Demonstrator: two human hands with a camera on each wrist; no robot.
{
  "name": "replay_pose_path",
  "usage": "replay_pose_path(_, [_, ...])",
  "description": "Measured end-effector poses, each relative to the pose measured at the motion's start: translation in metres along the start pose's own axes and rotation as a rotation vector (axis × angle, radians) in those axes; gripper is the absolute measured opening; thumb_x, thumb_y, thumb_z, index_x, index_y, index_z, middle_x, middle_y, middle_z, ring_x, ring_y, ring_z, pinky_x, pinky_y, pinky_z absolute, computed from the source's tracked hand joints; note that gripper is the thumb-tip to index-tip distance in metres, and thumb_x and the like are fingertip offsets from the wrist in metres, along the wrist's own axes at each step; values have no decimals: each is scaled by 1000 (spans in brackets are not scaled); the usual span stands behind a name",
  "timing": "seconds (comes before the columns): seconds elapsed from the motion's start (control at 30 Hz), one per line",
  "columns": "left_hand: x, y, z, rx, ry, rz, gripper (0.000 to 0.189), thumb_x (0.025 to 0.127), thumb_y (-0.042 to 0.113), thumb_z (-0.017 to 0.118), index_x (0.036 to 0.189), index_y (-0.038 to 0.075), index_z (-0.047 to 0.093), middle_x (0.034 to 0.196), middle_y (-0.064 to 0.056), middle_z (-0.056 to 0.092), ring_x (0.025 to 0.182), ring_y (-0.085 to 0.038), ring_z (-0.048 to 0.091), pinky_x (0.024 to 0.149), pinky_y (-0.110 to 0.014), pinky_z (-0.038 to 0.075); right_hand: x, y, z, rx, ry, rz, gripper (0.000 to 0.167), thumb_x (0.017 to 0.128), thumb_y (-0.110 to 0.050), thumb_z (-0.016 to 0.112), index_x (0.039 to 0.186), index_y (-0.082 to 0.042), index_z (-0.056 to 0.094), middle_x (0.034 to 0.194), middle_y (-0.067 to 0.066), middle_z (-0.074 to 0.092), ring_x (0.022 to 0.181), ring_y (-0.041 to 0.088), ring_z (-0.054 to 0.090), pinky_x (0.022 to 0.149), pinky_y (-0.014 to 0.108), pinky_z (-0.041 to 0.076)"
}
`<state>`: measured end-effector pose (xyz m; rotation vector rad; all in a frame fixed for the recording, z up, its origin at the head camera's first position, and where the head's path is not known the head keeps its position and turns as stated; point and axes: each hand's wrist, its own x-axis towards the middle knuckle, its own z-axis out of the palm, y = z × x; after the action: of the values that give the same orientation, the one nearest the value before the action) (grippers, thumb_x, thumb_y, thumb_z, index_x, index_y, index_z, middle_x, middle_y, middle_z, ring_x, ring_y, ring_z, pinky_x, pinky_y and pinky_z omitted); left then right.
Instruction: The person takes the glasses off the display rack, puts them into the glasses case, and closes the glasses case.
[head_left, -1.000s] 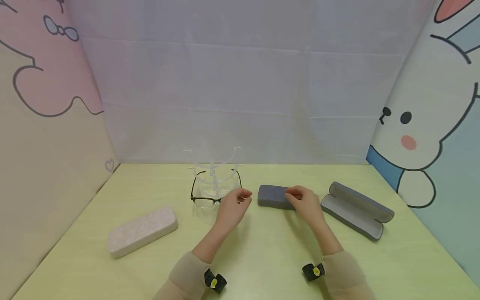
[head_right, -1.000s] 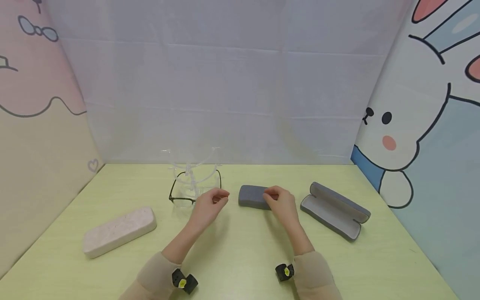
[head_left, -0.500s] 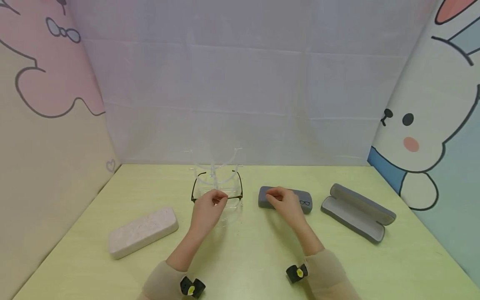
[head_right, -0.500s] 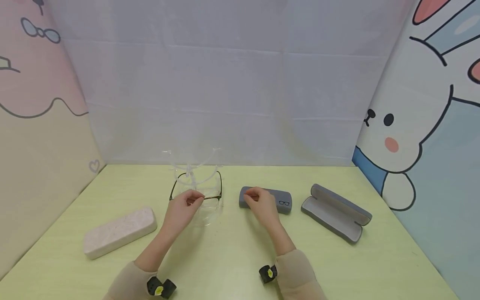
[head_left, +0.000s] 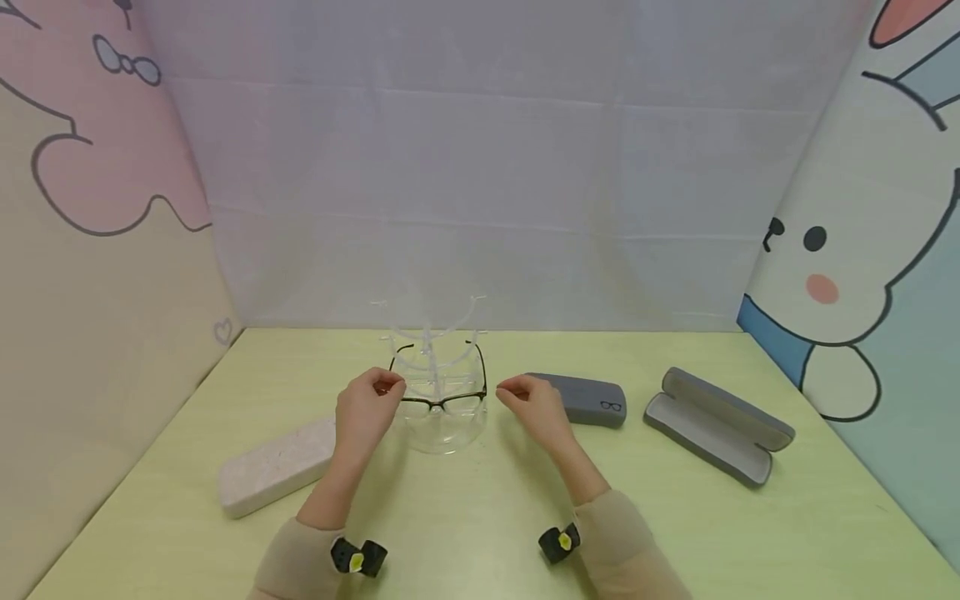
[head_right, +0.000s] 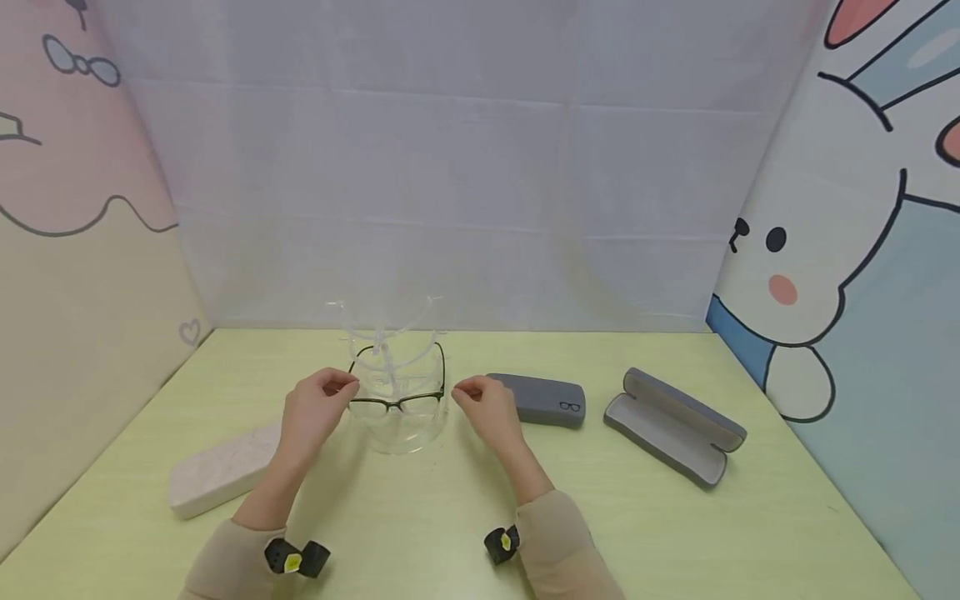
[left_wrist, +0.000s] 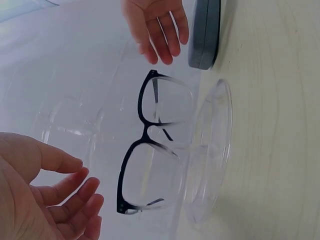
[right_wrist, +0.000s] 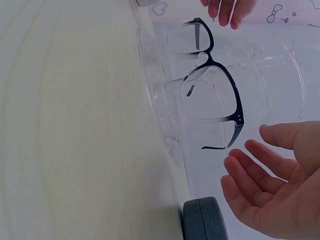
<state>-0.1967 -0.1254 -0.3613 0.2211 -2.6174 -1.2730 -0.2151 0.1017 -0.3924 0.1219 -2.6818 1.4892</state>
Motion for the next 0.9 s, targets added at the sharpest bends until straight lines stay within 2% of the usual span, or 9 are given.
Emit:
replay_pose_path(0.2, [8, -16, -5, 47, 33, -31, 21, 86, 20, 55, 95, 5, 65, 91, -11, 66, 76, -25, 60, 61, -30, 43, 4, -3, 11, 21, -8, 17, 24, 87, -26, 61, 102, -8, 67, 93, 4, 68, 88, 19, 62, 75, 34, 50])
replay_pose_path(0.4, [11, -28, -6, 68, -15, -67, 30, 88, 26, 52, 98, 0, 63, 93, -15, 63, 79, -27, 59, 65, -36, 45, 8, -4, 20, 90, -17, 72, 26, 87, -25, 60, 103, -5, 66, 90, 7, 68, 84, 25, 63, 68, 29, 51])
replay_pose_path(0.53, [13, -32, -5, 75, -44, -81, 35, 90, 31, 51, 98, 0, 65, 95, -15, 65, 79, -25, 59, 66, -37, 46, 10, -4, 23, 102, -15, 102, 28, 87, -29, 60, 99, -5, 68, 87, 9, 68, 79, 27, 64, 65, 28, 50])
replay_pose_path(0.7, [16, -36, -4, 92, -70, -85, 37, 90, 32, 50, 95, -1, 67, 87, -13, 66, 72, -21, 56, 59, -29, 42, 11, -2, 25, 96, -40, 137, 35, 88, -37, 58, 91, -5, 70, 85, 9, 67, 76, 25, 66, 68, 32, 51])
replay_pose_path(0.9, [18, -38, -2, 100, -67, -81, 35, 90, 31, 50, 89, 0, 69, 73, -7, 62, 63, -17, 50, 53, -25, 36, 13, -2, 28, 138, -49, 154, 36, 88, -35, 58, 84, -1, 69, 84, 13, 67, 76, 26, 66, 68, 31, 53])
